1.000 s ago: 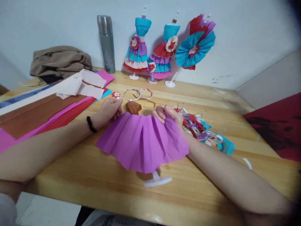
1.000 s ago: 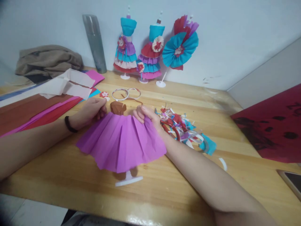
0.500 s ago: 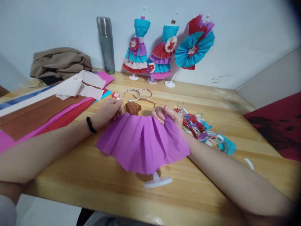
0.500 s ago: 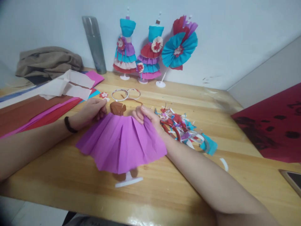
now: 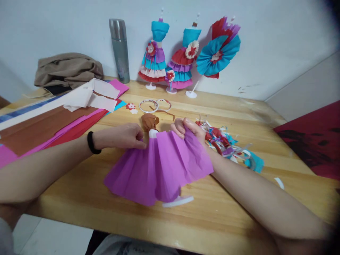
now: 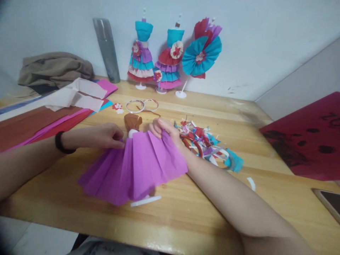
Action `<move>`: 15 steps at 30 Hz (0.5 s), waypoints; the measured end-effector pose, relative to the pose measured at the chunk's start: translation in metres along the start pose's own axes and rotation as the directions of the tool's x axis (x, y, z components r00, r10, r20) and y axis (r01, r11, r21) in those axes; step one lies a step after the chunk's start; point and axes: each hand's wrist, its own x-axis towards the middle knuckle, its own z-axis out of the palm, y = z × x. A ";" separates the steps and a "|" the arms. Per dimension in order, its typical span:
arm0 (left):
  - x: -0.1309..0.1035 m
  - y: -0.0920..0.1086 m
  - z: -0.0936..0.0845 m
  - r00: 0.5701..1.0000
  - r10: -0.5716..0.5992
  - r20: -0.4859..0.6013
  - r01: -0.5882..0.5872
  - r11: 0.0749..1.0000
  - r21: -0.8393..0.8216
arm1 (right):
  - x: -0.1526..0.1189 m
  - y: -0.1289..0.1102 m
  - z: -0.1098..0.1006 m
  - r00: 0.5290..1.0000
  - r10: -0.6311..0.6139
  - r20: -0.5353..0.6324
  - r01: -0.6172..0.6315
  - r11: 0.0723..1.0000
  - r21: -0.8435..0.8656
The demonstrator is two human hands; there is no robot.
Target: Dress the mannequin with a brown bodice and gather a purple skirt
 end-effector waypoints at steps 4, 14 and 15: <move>0.000 -0.002 -0.003 0.999 0.026 0.026 -0.026 1.000 -0.003 | 0.001 -0.002 0.004 1.000 -0.009 0.001 0.009 1.000 -0.013; -0.021 0.027 -0.013 0.950 -0.070 -0.303 -0.102 0.852 -0.514 | 0.003 -0.001 0.003 0.995 -0.087 -0.040 0.081 0.990 -0.119; -0.021 0.029 -0.012 0.955 -0.086 -0.283 -0.100 0.806 -0.584 | 0.004 -0.001 0.003 0.994 -0.094 -0.055 0.085 0.986 -0.146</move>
